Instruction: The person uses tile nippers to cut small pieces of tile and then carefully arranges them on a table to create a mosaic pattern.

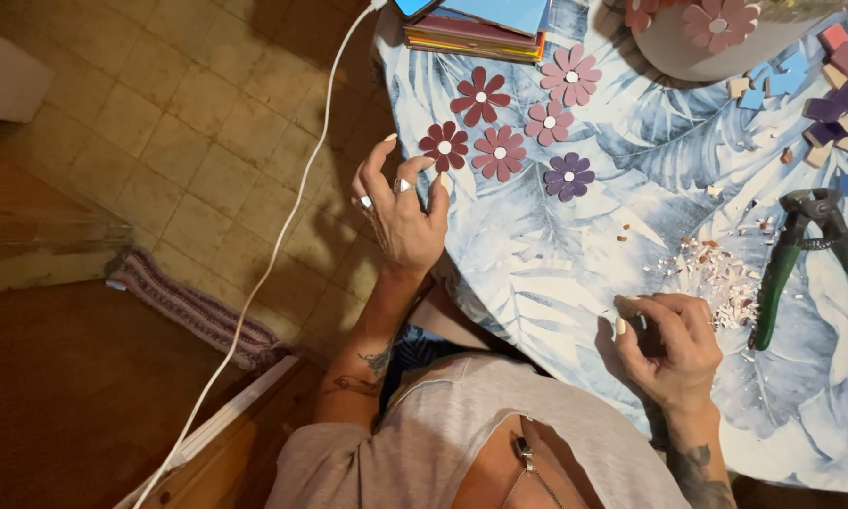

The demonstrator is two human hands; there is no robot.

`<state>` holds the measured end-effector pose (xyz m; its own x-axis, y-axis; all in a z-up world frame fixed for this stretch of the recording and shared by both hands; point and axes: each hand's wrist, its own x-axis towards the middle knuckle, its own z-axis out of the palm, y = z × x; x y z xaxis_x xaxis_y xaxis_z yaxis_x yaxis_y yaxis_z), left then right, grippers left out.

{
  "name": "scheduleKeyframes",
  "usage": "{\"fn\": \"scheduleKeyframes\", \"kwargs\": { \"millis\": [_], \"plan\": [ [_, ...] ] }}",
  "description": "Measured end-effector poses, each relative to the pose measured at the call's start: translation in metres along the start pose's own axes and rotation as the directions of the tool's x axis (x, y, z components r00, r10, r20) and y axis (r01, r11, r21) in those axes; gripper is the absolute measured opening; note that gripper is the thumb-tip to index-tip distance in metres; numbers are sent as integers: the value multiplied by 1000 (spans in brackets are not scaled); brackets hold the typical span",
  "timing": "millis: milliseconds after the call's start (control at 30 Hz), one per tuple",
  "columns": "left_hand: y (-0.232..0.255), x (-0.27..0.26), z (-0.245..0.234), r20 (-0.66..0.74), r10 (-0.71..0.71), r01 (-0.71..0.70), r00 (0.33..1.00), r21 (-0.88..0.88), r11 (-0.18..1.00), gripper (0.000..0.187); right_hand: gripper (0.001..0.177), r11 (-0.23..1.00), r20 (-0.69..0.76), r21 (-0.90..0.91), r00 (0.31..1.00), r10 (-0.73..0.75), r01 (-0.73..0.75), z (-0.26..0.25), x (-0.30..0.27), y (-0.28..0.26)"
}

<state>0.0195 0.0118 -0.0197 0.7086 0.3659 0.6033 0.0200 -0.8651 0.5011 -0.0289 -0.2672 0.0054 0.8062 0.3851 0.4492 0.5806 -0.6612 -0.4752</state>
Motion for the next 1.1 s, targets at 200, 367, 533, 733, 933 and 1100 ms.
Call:
{"fn": "scheduleKeyframes", "kwargs": {
  "millis": [200,367,533,733,933,1100],
  "plan": [
    [19,3,-14,-2,7,-7,1000,-27,1000,23,16,1000,-7,6,1000,1,-1,-4,-1,-1],
    [36,-46,19,-119,287,-310,951,-405,860,21,26,994,4,112,1000,5,-6,0,-9,5],
    [85,-58,-6,-139,489,-446,861,-669,595,12,33,962,219,155,941,-257,226,9,0,-22],
    [98,-63,-7,-123,575,-463,809,-735,495,12,47,948,359,-146,908,-216,284,2,-9,-15],
    [103,-62,-13,36,616,-391,787,-743,543,13,24,817,-17,-575,999,-47,28,-38,-9,45],
    [137,-61,-15,150,668,-304,729,-804,511,12,32,599,-179,-689,897,404,-407,-65,-21,109]
  ]
}}
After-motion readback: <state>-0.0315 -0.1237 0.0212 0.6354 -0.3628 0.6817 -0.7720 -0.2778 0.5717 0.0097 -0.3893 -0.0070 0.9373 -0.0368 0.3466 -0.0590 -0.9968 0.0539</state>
